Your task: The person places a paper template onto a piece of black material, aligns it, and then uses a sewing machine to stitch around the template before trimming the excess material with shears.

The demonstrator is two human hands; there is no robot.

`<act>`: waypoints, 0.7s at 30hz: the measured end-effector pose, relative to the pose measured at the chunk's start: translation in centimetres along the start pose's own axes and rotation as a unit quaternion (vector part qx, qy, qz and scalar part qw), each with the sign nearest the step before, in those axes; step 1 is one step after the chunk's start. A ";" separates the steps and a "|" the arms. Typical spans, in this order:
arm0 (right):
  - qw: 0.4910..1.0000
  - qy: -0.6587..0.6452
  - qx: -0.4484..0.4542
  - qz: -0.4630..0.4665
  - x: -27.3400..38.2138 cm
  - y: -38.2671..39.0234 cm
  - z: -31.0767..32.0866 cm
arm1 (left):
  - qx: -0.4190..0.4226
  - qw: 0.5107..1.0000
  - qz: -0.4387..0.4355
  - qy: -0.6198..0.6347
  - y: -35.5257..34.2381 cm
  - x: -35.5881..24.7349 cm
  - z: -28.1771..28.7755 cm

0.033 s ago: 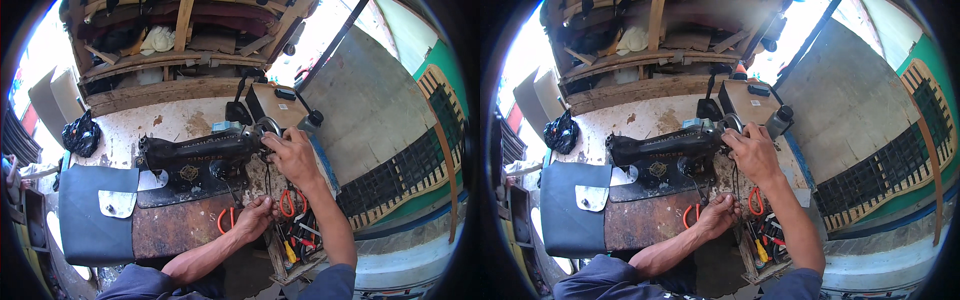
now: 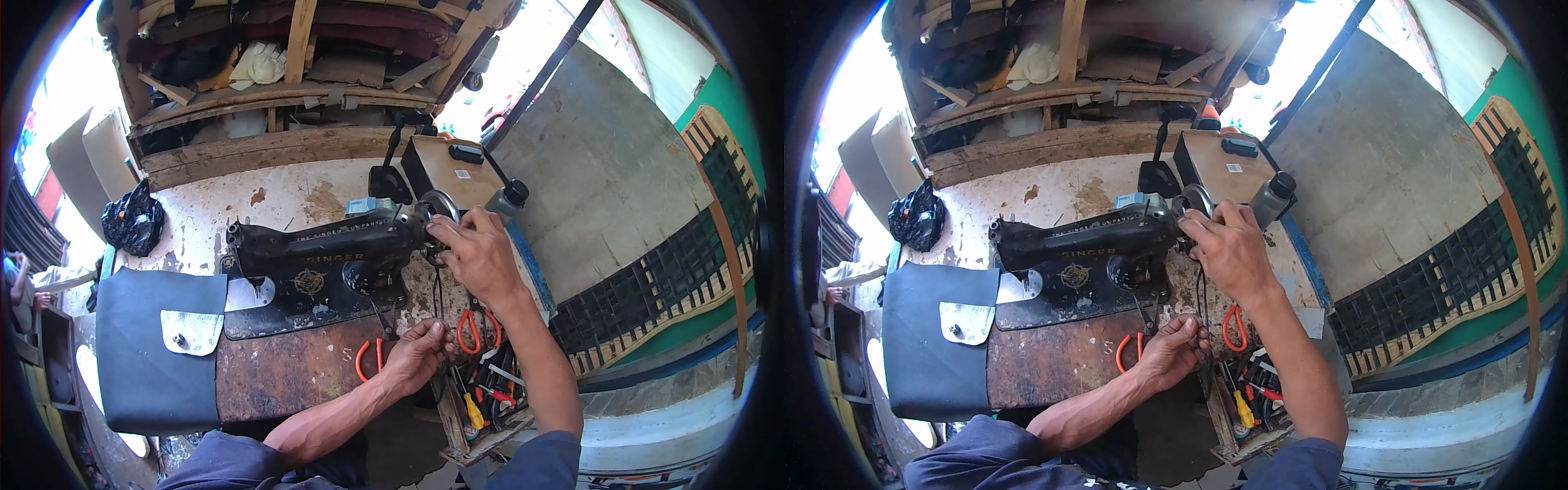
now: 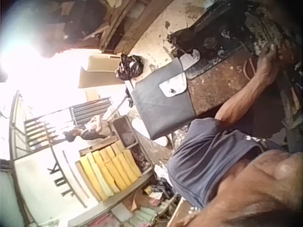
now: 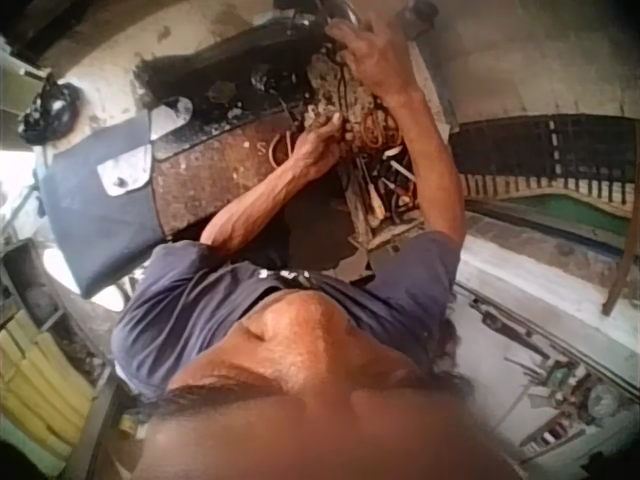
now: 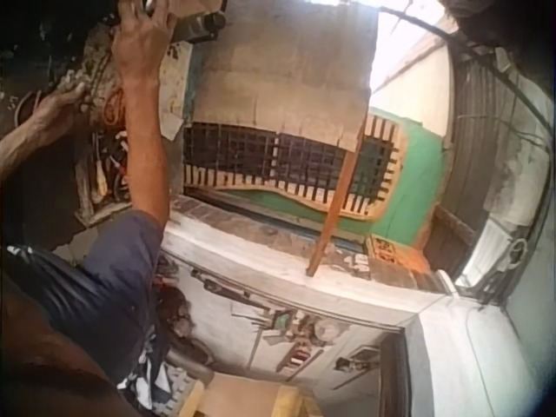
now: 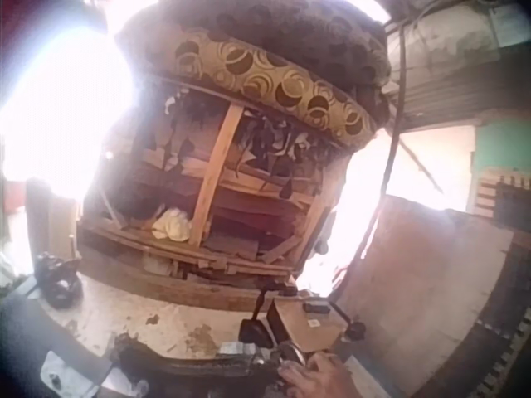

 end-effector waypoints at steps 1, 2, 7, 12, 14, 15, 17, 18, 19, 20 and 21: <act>1.000 0.000 0.002 -0.004 0.0 0.0 -0.1 | 0.001 1.000 0.001 -0.008 0.0 0.0 0.0; 1.000 -0.001 0.005 -0.008 -0.1 0.0 -0.1 | 0.002 1.000 -0.001 -0.008 0.0 0.0 0.0; 1.000 0.001 -0.014 -0.001 0.0 -0.1 0.1 | 0.010 1.000 0.000 -0.013 0.1 0.1 -0.1; 1.000 -0.016 -0.004 -0.012 0.0 0.0 0.0 | 0.017 1.000 0.010 -0.008 0.2 0.2 -0.1; 1.000 -0.002 -0.003 -0.009 0.1 0.0 -0.1 | 0.027 1.000 0.006 -0.006 0.3 0.2 -0.3; 1.000 -0.001 -0.003 -0.013 0.1 0.1 -0.1 | 0.031 0.999 0.003 -0.004 0.3 0.2 -0.4; 1.000 -0.002 -0.005 -0.014 0.2 0.1 -0.1 | 0.025 1.000 0.009 -0.013 0.5 0.4 -0.3; 1.000 -0.004 -0.006 -0.014 0.2 0.1 0.0 | 0.025 1.000 0.011 -0.011 0.5 0.4 -0.3; 1.000 -0.006 -0.007 -0.013 0.3 0.1 0.0 | 0.025 0.999 0.011 -0.019 0.5 0.4 -0.3; 1.000 -0.009 -0.008 -0.014 0.3 0.0 0.0 | 0.026 0.999 0.011 -0.020 0.6 0.4 -0.3; 1.000 -0.007 -0.013 -0.013 0.3 0.0 0.1 | 0.028 0.999 0.012 -0.013 0.6 0.5 -0.3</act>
Point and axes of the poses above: each hand's wrist, its own y-axis away from the middle knuckle, its own z-axis out of the back of the hand, x = y × z, the point moved 7 cm from there along -y, towards the middle knuckle, and after that the axes turned 11 degrees about y, right-handed, at the moved point
